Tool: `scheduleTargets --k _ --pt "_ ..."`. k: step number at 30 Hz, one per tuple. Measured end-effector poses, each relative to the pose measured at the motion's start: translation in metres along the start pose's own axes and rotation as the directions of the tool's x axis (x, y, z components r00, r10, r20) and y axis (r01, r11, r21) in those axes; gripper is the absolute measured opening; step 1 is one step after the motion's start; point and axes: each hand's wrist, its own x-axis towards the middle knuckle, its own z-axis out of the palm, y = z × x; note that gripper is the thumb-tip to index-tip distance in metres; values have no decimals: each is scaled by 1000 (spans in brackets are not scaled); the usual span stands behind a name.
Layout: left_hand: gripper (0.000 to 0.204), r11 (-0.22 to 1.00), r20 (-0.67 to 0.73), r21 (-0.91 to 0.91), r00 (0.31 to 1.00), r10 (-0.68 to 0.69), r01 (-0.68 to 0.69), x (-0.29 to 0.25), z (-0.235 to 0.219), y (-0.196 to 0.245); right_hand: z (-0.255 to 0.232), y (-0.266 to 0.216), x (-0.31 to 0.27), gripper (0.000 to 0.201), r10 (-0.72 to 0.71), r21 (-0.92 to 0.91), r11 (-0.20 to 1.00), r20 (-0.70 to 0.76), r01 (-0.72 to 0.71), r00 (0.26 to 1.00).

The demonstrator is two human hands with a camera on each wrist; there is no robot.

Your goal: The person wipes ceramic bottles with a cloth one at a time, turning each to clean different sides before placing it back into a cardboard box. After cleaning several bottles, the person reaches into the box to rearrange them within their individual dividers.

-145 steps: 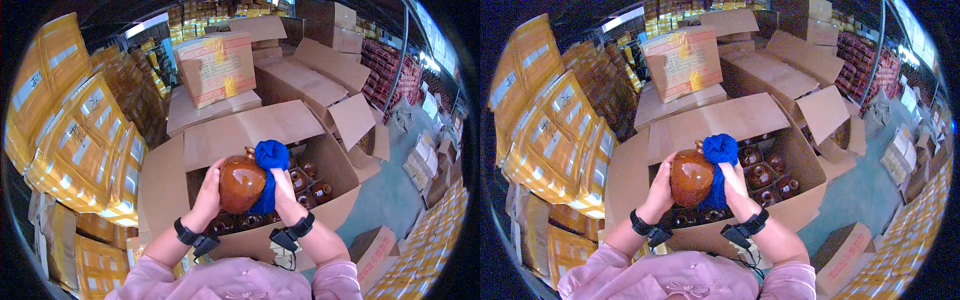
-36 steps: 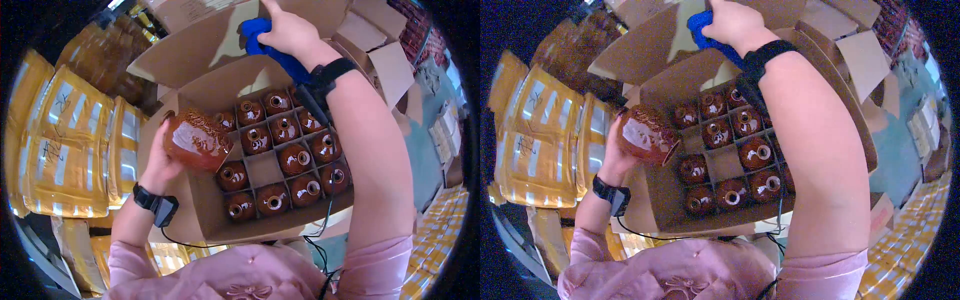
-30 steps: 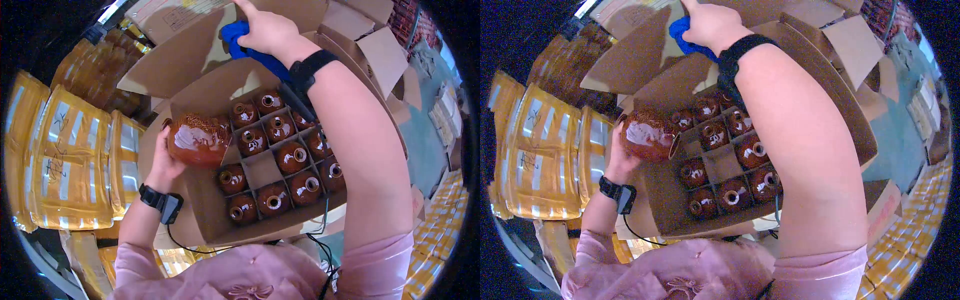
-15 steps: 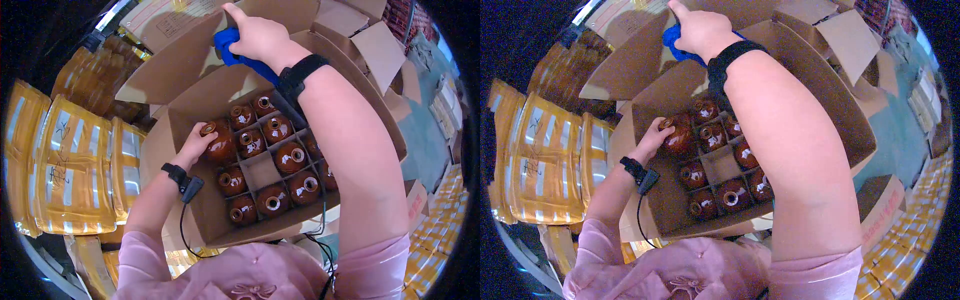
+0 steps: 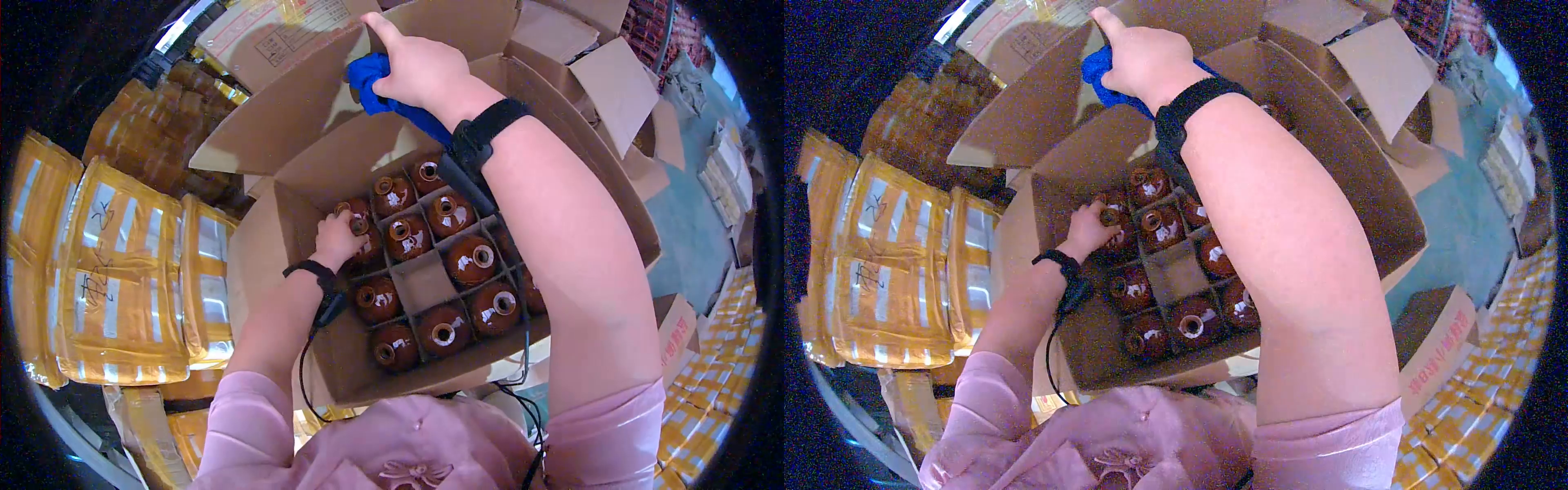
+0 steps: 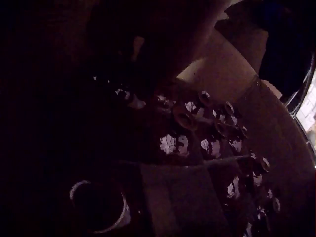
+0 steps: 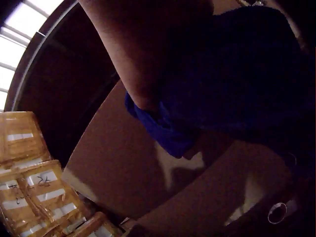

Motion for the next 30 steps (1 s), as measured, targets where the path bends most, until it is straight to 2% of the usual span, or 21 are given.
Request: scheduleTargets --k 2,4,5,7,8,10,11,13,14,15,16,18,20,22,24,25,26,28,29,30 --pt "62 1000 27 0 999 22 -22 7 13 -8 -2 -1 -2 83 10 1 1000 14 -10 1000" --pt "64 995 120 -97 993 -9 21 8 18 -18 0 0 -3 83 -2 -4 1000 4 2 1000" --pt "64 994 117 -103 993 -10 22 8 21 -22 1 0 -3 83 -14 -7 1000 -11 14 1000" --pt "60 996 223 -91 975 3 18 9 31 -29 3 3 -4 83 -10 1 1000 -8 10 1000" --pt "60 995 225 -99 974 8 15 10 39 -30 4 4 -4 83 -1 12 1000 -3 1 1000" --pt "57 998 323 22 944 -66 62 8 47 -25 7 5 -4 83 1 -3 1000 -1 -1 1000" --pt "57 998 327 14 943 -60 59 8 50 -24 8 6 -3 83 2 -10 1000 -3 -2 1000" --pt "60 961 229 274 973 -36 -29 -8 22 -3 6 5 -7 84 4 -19 1000 12 -4 1000" --pt "60 963 230 268 973 -32 -32 -17 5 9 4 5 -7 84 5 -22 1000 19 -5 1000" --pt "64 951 108 232 977 184 -204 -26 -12 22 4 5 -7 84 7 -26 1000 19 -7 1000" --pt "67 901 -21 220 921 388 -374 -32 -22 33 5 5 -8 84 -4 -21 1000 -1 4 1000" --pt "61 821 74 -119 820 568 -558 -27 -26 59 6 4 -9 85 -9 -23 1000 -20 9 1000" --pt "60 706 235 -157 668 706 -691 -33 -32 99 5 2 -9 85 4 10 1000 2 -4 1000" --pt "53 527 56 -233 530 846 -817 -35 -3 126 4 2 -12 85 10 -7 1000 11 -10 1000" --pt "47 440 -150 -128 456 878 -889 -39 24 153 1 0 -16 85 11 -27 1000 27 -10 1000" --pt "42 486 -55 -123 494 868 -866 -40 33 165 -1 -1 -19 84 10 -47 999 39 -8 999" --pt "42 477 -60 -134 487 871 -869 -41 40 169 -5 -1 -21 84 13 -69 998 52 -10 999" --pt "38 580 46 -35 579 814 -814 -45 49 178 -20 -3 -23 85 32 -86 996 112 -23 993" --pt "34 616 109 -79 608 787 -783 -41 51 181 -24 -3 -24 85 42 -87 996 163 -28 986" --pt "34 616 111 -83 607 787 -783 -32 58 179 -23 -3 -24 85 45 -87 996 166 -30 985"
